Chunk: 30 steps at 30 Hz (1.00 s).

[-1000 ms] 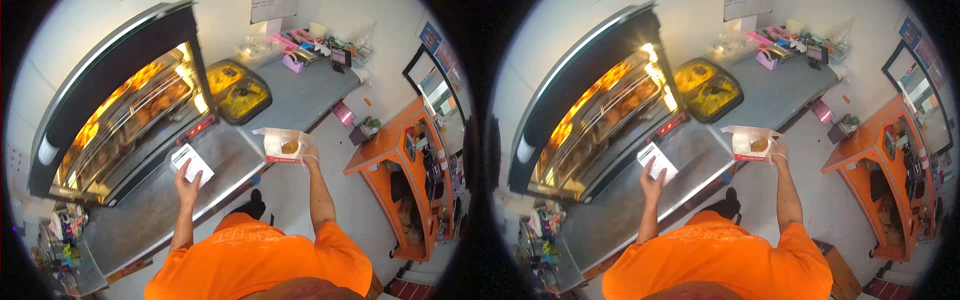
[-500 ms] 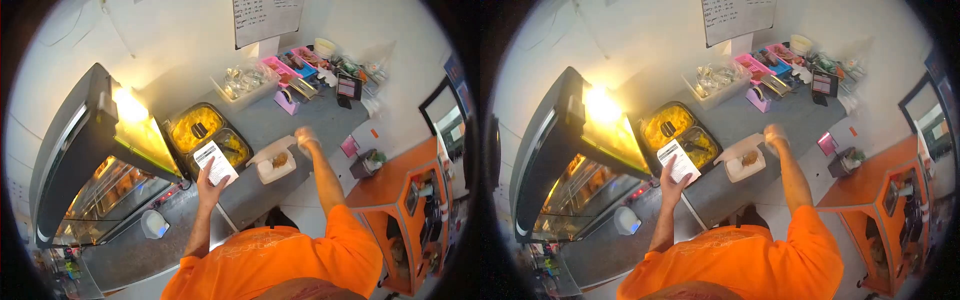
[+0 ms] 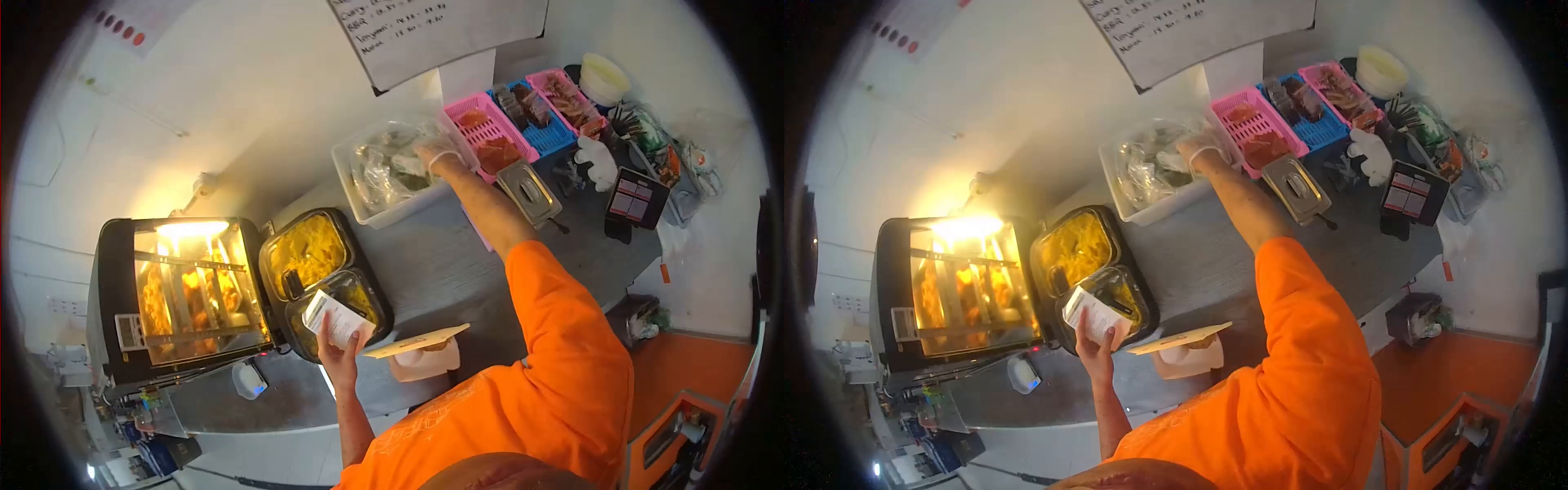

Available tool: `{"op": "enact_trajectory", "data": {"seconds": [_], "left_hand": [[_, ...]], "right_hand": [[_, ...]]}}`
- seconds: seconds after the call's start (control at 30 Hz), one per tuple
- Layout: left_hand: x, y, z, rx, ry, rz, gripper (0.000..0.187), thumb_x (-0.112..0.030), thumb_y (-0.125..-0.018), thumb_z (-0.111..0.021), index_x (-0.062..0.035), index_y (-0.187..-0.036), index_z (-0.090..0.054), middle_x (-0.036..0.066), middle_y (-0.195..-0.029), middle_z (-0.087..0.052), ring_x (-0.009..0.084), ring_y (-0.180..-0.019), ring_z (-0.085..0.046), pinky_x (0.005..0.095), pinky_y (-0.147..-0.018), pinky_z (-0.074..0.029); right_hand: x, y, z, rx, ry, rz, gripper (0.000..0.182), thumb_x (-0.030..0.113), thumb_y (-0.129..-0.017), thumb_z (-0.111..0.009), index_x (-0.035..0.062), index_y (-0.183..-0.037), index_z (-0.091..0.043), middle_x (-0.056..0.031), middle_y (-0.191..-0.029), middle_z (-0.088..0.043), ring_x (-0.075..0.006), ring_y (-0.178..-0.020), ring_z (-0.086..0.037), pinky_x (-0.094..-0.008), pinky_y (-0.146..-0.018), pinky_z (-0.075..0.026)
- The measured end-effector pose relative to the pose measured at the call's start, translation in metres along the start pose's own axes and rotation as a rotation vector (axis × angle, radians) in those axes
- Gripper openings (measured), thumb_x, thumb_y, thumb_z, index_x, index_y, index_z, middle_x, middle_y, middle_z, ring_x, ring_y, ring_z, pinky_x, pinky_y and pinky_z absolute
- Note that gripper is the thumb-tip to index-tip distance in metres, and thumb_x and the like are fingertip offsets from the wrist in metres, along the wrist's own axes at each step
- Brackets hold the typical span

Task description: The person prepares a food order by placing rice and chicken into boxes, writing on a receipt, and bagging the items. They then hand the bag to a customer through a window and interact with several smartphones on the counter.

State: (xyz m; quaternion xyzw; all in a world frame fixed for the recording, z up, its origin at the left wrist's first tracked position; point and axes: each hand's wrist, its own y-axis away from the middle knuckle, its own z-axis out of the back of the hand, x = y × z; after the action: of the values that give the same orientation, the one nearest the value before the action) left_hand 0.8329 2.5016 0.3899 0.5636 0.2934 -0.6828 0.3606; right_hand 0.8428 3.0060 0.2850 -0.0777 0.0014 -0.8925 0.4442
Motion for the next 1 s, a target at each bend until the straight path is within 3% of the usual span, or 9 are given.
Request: {"op": "enact_trajectory", "data": {"seconds": [0.1, 0.13, 0.23, 0.33, 0.47, 0.57, 0.67, 0.8, 1.0], "left_hand": [[-0.008, -0.008, -0.028, -0.016, 0.032, 0.033, 0.067, 0.004, -0.082, -0.071, -0.0031, -0.144, -0.044, 0.012, -0.141, -0.048, 0.0225, -0.126, -0.049, 0.0349, -0.106, -0.04], [-0.008, -0.011, -0.038, -0.015, 0.046, 0.024, 0.067, 0.004, -0.083, -0.07, -0.004, -0.144, -0.044, 0.013, -0.141, -0.048, 0.0227, -0.126, -0.049, 0.0355, -0.107, -0.038], [0.008, -0.018, -0.056, -0.024, -0.027, 0.041, 0.066, 0.004, -0.084, -0.069, -0.0043, -0.144, -0.044, 0.013, -0.141, -0.048, 0.0228, -0.127, -0.048, 0.0355, -0.107, -0.038], [0.004, -0.018, -0.076, -0.041, -0.026, 0.078, 0.064, 0.004, -0.085, -0.068, -0.0038, -0.144, -0.044, 0.012, -0.14, -0.048, 0.0225, -0.126, -0.049, 0.0357, -0.107, -0.039], [0.012, -0.021, -0.086, -0.062, -0.045, 0.07, 0.063, 0.004, -0.086, -0.068, -0.0037, -0.144, -0.044, 0.012, -0.139, -0.049, 0.0228, -0.124, -0.05, 0.036, -0.106, -0.04], [0.015, -0.023, -0.089, -0.077, -0.044, 0.097, 0.063, 0.004, -0.086, -0.068, -0.0036, -0.144, -0.044, 0.013, -0.138, -0.049, 0.023, -0.124, -0.05, 0.0362, -0.106, -0.041], [0.014, -0.025, -0.091, -0.081, -0.074, 0.123, 0.063, 0.003, -0.086, -0.068, -0.0039, -0.144, -0.044, 0.013, -0.138, -0.049, 0.023, -0.124, -0.05, 0.0363, -0.106, -0.041], [0.013, -0.027, -0.089, -0.078, -0.091, 0.117, 0.062, 0.002, -0.086, -0.068, -0.0042, -0.144, -0.044, 0.013, -0.137, -0.05, 0.0226, -0.123, -0.05, 0.0359, -0.105, -0.041], [0.013, -0.017, -0.081, -0.076, -0.118, 0.117, 0.062, 0.001, -0.087, -0.069, -0.0042, -0.143, -0.045, 0.013, -0.138, -0.05, 0.0223, -0.124, -0.05, 0.036, -0.105, -0.041]], "right_hand": [[-0.025, -0.02, -0.008, -0.031, -0.24, 0.039, 0.023, 0.017, -0.087, -0.058, 0.0153, -0.106, -0.072, -0.0159, -0.102, -0.071, -0.0355, -0.096, -0.067, -0.0479, -0.083, -0.051], [-0.03, -0.011, 0.015, -0.084, -0.283, 0.045, 0.021, 0.017, -0.089, -0.058, 0.0135, -0.102, -0.073, -0.0145, -0.091, -0.072, -0.0314, -0.089, -0.069, -0.0474, -0.08, -0.051], [-0.082, -0.02, 0.029, -0.041, -0.961, -0.087, 0.023, 0.021, -0.091, -0.057, 0.0104, -0.107, -0.07, -0.012, -0.096, -0.071, -0.0252, -0.087, -0.068, -0.0424, -0.078, -0.053], [-0.15, -0.013, 0.052, -0.007, -1.258, -0.125, 0.03, 0.021, -0.089, -0.062, 0.0064, -0.115, -0.063, -0.0106, -0.111, -0.065, -0.0192, -0.085, -0.064, -0.0341, -0.075, -0.053], [-0.228, -0.017, 0.06, 0.094, -1.537, -0.53, 0.026, 0.016, -0.082, -0.066, 0.0011, -0.103, -0.065, -0.0098, -0.102, -0.068, -0.0184, -0.08, -0.064, -0.0324, -0.071, -0.053], [-0.267, -0.032, 0.009, 0.473, -0.397, -0.077, 0.019, 0.014, -0.076, -0.069, 0.0022, -0.092, -0.07, -0.0093, -0.086, -0.069, -0.0181, -0.076, -0.065, -0.0344, -0.068, -0.054], [-0.275, -0.011, -0.057, 0.531, -0.516, -0.126, 0.02, 0.012, -0.072, -0.073, 0.0045, -0.09, -0.073, -0.0121, -0.082, -0.071, -0.0217, -0.077, -0.068, -0.0364, -0.069, -0.054], [-0.208, 0.001, -0.008, 0.682, -0.149, -0.2, 0.037, 0.011, -0.066, -0.077, 0.0041, -0.102, -0.073, -0.0194, -0.101, -0.071, -0.0325, -0.092, -0.07, -0.04, -0.078, -0.056], [-0.192, 0.006, -0.03, 0.508, -0.092, -0.175, 0.034, 0.011, -0.074, -0.072, 0.004, -0.107, -0.071, -0.022, -0.106, -0.069, -0.0329, -0.095, -0.069, -0.0384, -0.079, -0.056]]}}
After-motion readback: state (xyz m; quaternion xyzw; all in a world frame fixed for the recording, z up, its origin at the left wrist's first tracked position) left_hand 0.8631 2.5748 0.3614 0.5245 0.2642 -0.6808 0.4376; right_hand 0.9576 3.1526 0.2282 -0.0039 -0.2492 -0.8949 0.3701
